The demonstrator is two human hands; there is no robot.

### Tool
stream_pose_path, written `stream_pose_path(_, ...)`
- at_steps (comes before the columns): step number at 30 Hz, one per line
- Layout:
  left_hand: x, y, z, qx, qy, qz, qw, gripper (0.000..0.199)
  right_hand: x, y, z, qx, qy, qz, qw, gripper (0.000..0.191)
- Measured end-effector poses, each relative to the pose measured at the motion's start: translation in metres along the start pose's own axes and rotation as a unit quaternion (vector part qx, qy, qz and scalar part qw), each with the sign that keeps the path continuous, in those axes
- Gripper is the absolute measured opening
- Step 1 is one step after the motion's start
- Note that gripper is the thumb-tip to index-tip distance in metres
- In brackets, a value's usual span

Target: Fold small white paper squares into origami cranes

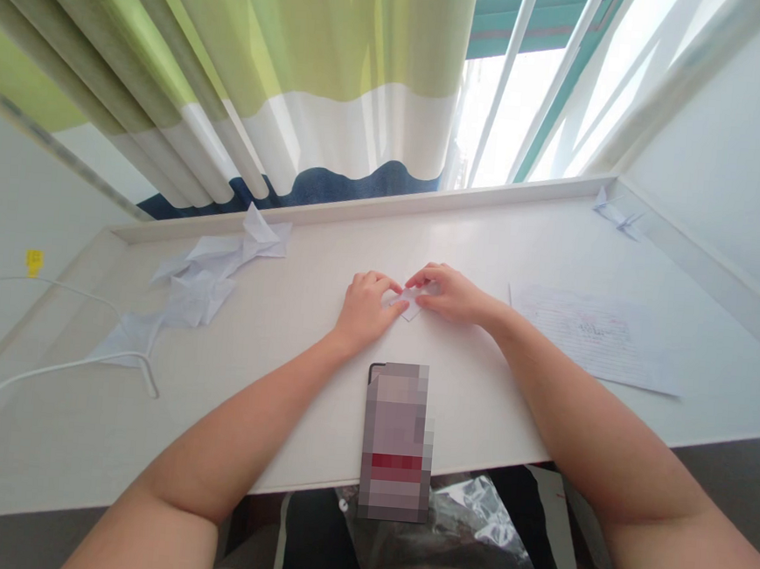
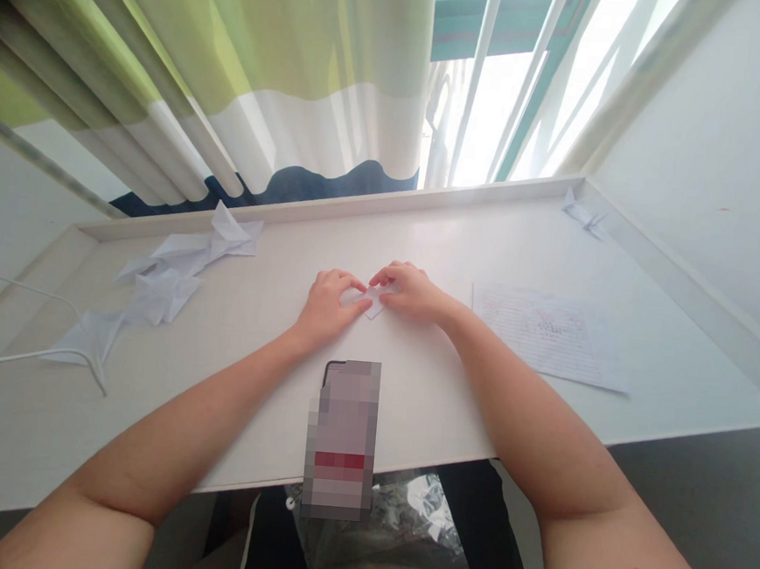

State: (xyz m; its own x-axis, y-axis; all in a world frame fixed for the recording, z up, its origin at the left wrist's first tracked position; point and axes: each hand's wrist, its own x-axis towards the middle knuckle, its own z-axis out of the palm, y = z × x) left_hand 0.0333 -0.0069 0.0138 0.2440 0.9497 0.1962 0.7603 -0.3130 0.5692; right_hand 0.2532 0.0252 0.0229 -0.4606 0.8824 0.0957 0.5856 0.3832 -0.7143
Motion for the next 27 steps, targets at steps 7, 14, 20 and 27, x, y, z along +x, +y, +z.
stream_pose_path(7,-0.002,0.002,-0.002,0.002,-0.008,0.009,1.0,0.017,-0.002,-0.004,0.0,0.059,-0.008,0.018,0.998,0.022)
stream_pose_path(14,-0.001,0.003,-0.005,-0.004,-0.005,0.007,1.0,0.013,0.0,-0.008,0.005,-0.012,0.015,0.0,1.0,0.016)
stream_pose_path(20,-0.004,0.004,-0.008,0.07,-0.017,0.062,0.995,0.015,-0.001,-0.002,0.002,-0.044,-0.004,-0.075,0.996,0.02)
stream_pose_path(27,-0.014,0.016,-0.012,0.203,-0.043,0.12,0.971,0.032,-0.004,0.002,-0.012,-0.105,-0.074,-0.081,0.988,0.029)
